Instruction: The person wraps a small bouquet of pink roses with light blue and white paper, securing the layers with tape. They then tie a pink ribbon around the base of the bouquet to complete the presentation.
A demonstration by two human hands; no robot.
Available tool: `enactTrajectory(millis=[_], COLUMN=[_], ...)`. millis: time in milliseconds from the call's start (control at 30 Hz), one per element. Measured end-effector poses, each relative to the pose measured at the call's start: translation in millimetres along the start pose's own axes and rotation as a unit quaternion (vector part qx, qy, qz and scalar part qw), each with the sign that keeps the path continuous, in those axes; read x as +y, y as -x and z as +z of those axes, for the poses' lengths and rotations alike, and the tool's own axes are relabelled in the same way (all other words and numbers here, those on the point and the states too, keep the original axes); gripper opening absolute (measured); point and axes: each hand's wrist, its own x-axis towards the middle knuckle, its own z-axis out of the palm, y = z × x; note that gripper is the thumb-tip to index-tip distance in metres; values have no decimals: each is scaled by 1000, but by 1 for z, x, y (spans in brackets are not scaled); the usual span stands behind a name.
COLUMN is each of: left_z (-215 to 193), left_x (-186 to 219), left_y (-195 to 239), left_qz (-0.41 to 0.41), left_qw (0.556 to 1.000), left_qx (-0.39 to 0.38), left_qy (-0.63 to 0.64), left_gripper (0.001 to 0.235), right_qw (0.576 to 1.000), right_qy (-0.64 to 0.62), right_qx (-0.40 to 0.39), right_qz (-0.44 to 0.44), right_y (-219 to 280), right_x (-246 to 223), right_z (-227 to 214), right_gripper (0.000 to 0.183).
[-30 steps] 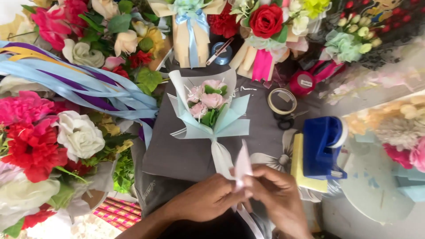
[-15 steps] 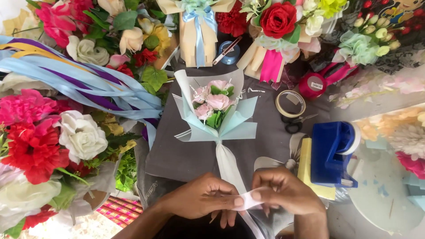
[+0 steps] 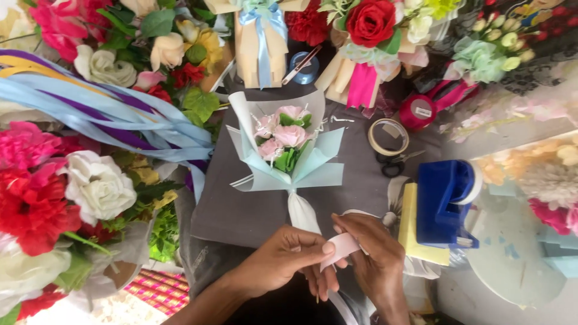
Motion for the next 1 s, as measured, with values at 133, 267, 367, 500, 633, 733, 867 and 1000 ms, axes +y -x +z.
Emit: enactTrajectory(millis=[133,267,367,500,633,733,867,1000], left_z=[2,6,7,5,1,7,11,9], left_x=[3,4,3,-3,-10,-4,-4,-7], left_y=[-3,-8,-11,-15,-16,-16,-21,-25], left_qz=[-20,13,-6,-15,1,29,74,96], left_qw=[999,999,998,1000,998,999,996,988], left_qx=[9,40,57,-4,-30,0,39,120], left_qy=[24,20,-1,23,52,36,39,-33], left_gripper=[38,37,44,32,34,35,33,39], right_qw=[999,999,994,995,994,996,996,984], right_qy=[17,29,27,10,51,39,59,-55], right_qx=[9,34,82,85,89,76,58,69], right_qz=[27,-15,-61,-42,-23,-18,42,153], right_y=[-1,-4,-6,-3,2,17,25,30], right_x=[10,-9,-8,0,5,18,7,-2], right_z=[0,1,6,6,10,10,14,21], right_gripper=[40,45,17,23,17,25,14,7])
